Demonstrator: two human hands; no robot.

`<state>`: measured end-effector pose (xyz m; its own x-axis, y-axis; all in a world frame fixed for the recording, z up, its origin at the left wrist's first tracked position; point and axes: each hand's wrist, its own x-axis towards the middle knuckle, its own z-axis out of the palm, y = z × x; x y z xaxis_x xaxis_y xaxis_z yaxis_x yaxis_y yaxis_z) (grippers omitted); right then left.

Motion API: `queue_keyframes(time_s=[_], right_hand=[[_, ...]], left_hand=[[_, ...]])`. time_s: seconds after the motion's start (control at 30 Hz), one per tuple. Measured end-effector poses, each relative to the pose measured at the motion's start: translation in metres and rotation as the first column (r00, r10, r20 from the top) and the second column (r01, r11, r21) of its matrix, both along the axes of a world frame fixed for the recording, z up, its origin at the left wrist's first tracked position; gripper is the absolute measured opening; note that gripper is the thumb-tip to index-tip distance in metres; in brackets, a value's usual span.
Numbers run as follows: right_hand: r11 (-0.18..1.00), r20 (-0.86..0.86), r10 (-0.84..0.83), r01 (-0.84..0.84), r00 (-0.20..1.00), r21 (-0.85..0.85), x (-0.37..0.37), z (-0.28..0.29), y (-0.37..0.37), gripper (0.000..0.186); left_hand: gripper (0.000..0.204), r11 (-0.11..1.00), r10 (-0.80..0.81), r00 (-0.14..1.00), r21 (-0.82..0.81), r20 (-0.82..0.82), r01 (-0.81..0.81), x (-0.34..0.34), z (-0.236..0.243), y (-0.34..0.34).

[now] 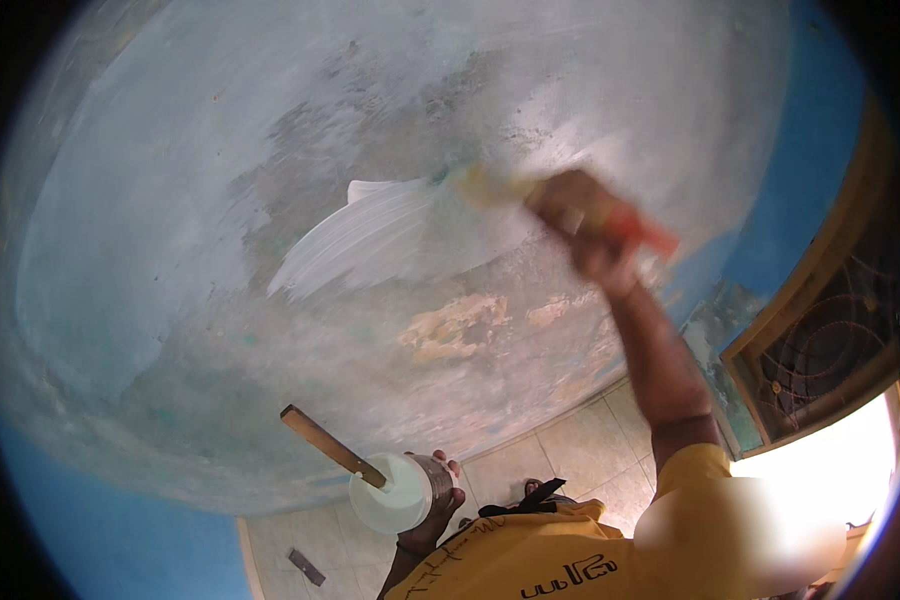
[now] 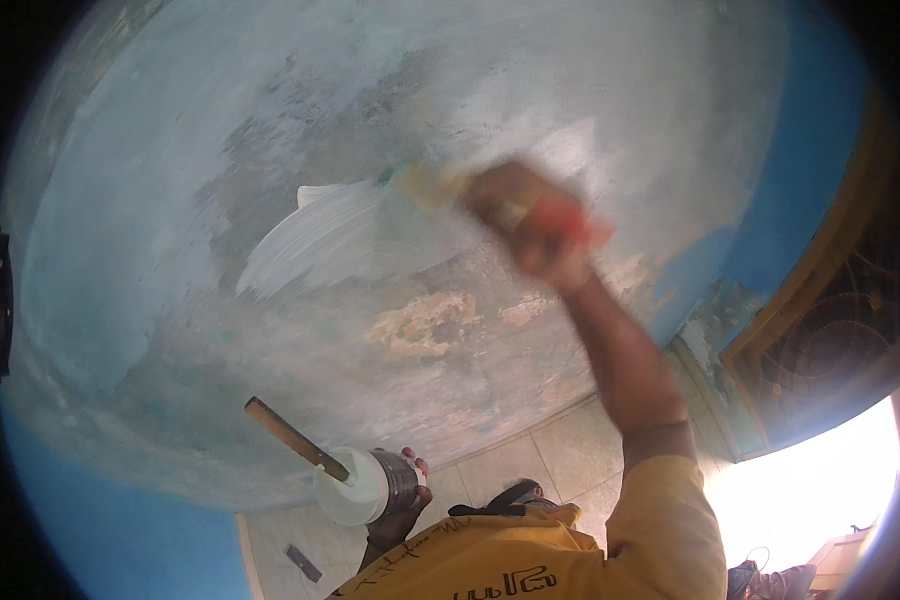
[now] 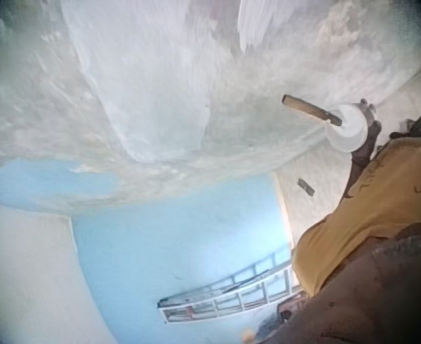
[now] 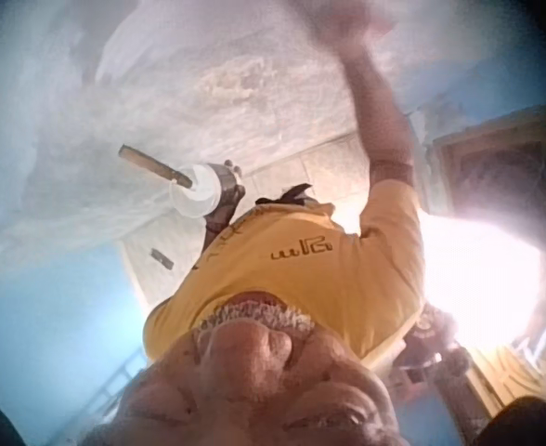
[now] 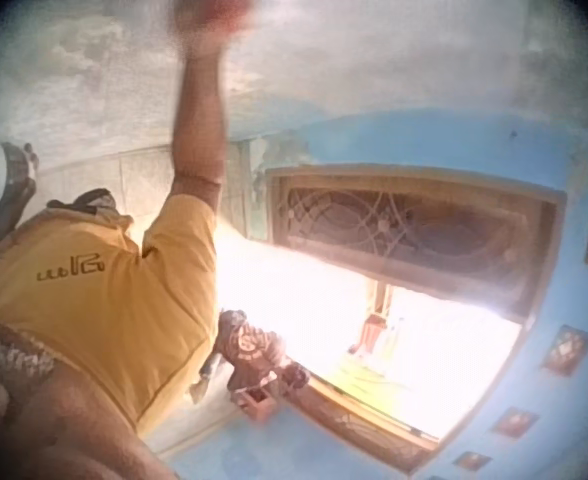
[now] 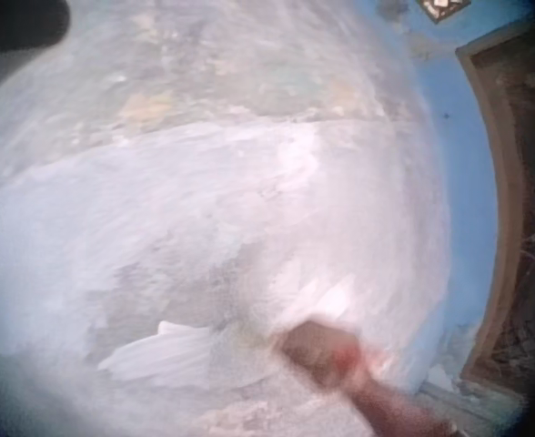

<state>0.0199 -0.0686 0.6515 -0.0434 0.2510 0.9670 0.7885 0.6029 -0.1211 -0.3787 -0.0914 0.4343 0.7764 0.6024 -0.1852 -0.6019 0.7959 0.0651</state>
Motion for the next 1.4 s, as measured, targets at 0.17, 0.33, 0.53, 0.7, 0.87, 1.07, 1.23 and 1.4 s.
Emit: queue_keyframes(time_s=[0.17, 0.33, 0.53, 0.7, 0.87, 1.07, 1.23, 1.4], right_hand=[[0.961, -0.455, 0.082, 0.051, 0.887, 0.273, 0.087, 0.071, -0.031, 0.018], [0.677, -0.268, -0.481, 0.548, 0.835, 0.491, 0.08, 0.061, -0.027, 0.011], [0.949, 0.328, -0.272, 0.195, 0.905, 0.249, -0.082, -0.001, 0.018, 0.019], [0.999, 0.269, 0.03, -0.037, 0.963, 0.021, -0.046, 0.015, 0.011, 0.009], [0.96, -0.328, 0.212, -0.133, 0.92, 0.248, 0.054, 0.096, -0.018, 0.017], [0.707, 0.058, -0.597, 0.49, 0.8, 0.51, 0.024, 0.059, 0.007, 0.018], [0.967, 0.293, -0.189, 0.125, 0.937, 0.223, -0.112, -0.05, 0.037, 0.032], [0.998, 0.27, 0.057, -0.053, 0.961, -0.023, -0.102, -0.062, 0.032, 0.028]], left_hand=[[0.038, 0.999, 0.015, 1.0, -0.039, 0.026, -0.014, 0.0, -0.002, -0.003], [0.041, 0.994, 0.007, 0.995, -0.107, 0.102, 0.004, 0.004, 0.004, -0.005], [0.046, 0.995, -0.004, 1.0, -0.101, 0.001, 0.004, -0.001, 0.006, -0.003], [0.049, 0.994, 0.002, 1.0, -0.108, 0.016, 0.0, 0.002, 0.007, -0.002], [0.047, 0.988, 0.053, 0.999, -0.148, -0.001, -0.052, 0.0, 0.01, -0.008], [0.046, 0.801, 0.207, 0.891, 0.593, -0.405, 0.084, 0.007, -0.004, -0.008], [0.051, 0.996, 0.083, 0.988, 0.029, -0.132, -0.08, 0.002, 0.003, -0.009], [0.043, 0.833, 0.232, 0.842, 0.547, -0.487, 0.087, 0.0, -0.015, -0.008]])
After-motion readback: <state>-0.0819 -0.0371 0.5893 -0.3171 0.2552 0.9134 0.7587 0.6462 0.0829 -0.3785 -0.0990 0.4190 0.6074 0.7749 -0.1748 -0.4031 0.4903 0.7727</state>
